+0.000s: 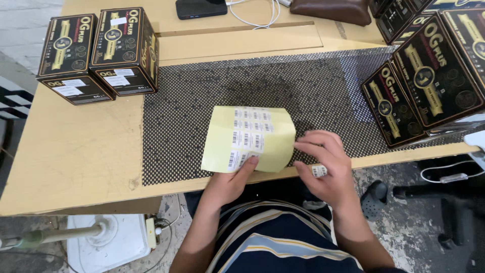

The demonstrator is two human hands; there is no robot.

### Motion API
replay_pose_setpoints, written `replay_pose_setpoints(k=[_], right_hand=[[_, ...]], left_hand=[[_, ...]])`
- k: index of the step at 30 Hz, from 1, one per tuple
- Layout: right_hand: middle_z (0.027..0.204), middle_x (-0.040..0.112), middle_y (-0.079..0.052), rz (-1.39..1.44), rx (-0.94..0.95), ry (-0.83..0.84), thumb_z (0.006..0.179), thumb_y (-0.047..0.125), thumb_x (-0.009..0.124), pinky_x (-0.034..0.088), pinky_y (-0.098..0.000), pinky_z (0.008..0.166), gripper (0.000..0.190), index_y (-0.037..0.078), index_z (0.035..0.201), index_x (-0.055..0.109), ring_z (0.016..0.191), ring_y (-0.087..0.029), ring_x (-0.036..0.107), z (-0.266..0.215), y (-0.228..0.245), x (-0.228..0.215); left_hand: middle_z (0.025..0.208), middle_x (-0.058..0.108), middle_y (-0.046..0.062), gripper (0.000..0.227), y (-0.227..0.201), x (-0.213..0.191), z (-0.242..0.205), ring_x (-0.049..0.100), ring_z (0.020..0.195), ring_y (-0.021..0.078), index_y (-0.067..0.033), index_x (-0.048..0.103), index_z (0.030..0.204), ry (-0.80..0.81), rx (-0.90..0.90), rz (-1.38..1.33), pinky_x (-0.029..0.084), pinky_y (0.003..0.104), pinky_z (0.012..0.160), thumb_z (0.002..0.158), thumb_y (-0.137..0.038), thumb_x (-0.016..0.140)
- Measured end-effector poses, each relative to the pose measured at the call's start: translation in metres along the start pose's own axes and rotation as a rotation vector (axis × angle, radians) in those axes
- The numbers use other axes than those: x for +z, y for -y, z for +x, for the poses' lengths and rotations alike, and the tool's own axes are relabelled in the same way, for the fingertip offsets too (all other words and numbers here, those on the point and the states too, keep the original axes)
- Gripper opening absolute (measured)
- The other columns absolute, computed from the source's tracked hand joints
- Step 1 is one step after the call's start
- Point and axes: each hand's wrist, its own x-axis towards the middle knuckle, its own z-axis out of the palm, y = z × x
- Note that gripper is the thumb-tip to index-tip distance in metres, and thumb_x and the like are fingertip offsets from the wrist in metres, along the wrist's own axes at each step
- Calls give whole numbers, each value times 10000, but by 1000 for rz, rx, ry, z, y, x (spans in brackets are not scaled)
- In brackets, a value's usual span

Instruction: The person handles a small black package, peels off a protective film, and places it on the table. They then pick up a stack of similar packages, place them into a cardboard box, and close the box. Finally, they peel off a barcode sticker from a sheet.

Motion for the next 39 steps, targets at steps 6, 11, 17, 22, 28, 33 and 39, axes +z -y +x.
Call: replay_pose_setpoints(k=[6,11,17,22,28,33,39], right_hand=[[1150,734,-135,12,27,107,838,119,809,510,-575,1022,331,57,1159,759,1168,-440,648,28,24,17],[1144,757,-144,109,91,164,848,78,807,523,-539,996,317,40,1159,761,1129,-418,684,37,20,17],[1021,800,-179,347,229,283,787,84,861,577,-518,861,266,25,1036,789,971,-383,770,38,16,9],[979,806,-212,428,272,311,795,64,847,587,-502,800,193,22,979,806,916,-355,784,41,13,6],[984,814,-213,434,368,442,852,53,788,600,-455,801,135,20,979,821,900,-288,776,51,14,-2],[938,819,-170,486,488,415,849,1,768,601,-406,801,84,7,919,814,862,-185,692,58,11,-6],[1012,790,-120,158,32,-23,851,31,839,594,-338,887,87,28,931,804,936,-271,765,32,-31,-20]], left_hand=[[1414,592,262,468,8,-1,-6,545,1285,377,47,523,1431,16,69,50,461,611,1048,1010,-155,566],[1420,601,236,494,31,1,-16,535,1287,343,30,543,1428,8,120,-28,470,572,1053,959,-101,625],[1376,627,261,508,93,8,-35,496,1268,292,60,576,1394,-8,185,-198,523,538,982,897,8,672],[1350,638,279,490,84,5,-30,531,1259,295,61,599,1366,10,206,-195,532,544,966,885,15,681],[1295,684,243,504,85,8,-30,616,1191,269,62,612,1348,-37,262,-79,566,472,924,856,8,709],[1313,653,299,506,77,3,-26,621,1209,349,75,592,1352,9,224,-36,550,526,943,872,-45,697],[1287,685,233,458,78,4,-24,599,1158,241,62,601,1356,-215,-71,-146,537,542,971,914,-53,642]])
